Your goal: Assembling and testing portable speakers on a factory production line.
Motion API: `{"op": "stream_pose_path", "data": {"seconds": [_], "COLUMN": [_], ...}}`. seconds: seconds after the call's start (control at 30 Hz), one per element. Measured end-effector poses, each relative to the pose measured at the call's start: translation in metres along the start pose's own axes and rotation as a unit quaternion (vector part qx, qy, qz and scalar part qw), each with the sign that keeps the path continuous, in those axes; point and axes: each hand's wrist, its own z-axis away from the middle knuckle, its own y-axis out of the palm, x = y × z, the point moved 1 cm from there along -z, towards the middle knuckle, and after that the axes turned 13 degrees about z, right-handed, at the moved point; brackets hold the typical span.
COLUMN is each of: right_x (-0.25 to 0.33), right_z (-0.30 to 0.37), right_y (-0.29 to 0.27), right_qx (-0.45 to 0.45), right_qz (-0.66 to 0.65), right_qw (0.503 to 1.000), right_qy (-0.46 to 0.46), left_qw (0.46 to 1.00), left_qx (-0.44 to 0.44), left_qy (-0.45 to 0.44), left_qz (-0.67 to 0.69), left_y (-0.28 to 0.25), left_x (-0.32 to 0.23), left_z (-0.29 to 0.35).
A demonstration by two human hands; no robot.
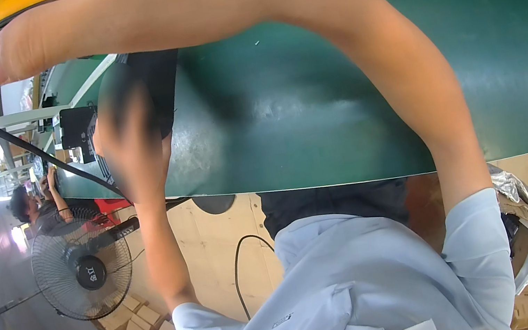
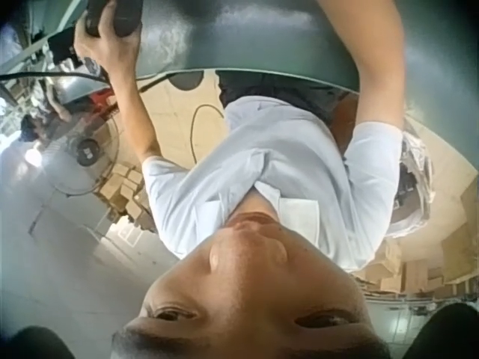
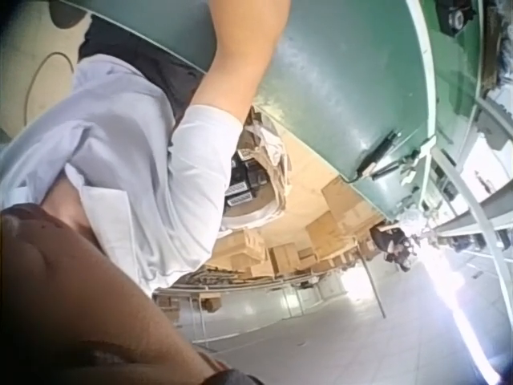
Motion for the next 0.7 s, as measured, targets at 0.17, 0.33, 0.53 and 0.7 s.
{"op": "stream_pose_path", "data": {"seconds": [0.17,0.33,0.53,0.7], "right_x": [-0.006,0.035,0.005,0.004], "right_z": [-0.004,-0.007,0.003,0.004], "right_y": [0.003,-0.013,-0.002,-0.003], "right_qx": [-0.017,0.035,0.013,0.030], "right_qz": [0.030,0.089,-0.054,-0.105], "right_qw": [0.998,0.989,0.998,0.994], "right_qy": [-0.043,0.111,0.013,0.003], "left_qw": [0.967,0.795,0.636,0.590], "left_qx": [-0.064,-0.089,-0.041,-0.014], "left_qy": [-0.151,-0.307,-0.393,-0.404], "left_qz": [0.195,0.516,0.662,0.699], "left_y": [-0.021,-0.023,-0.027,-0.025], "left_x": [0.002,0.003,0.005,-0.002], "left_z": [-0.010,-0.017,0.010,0.020]}}
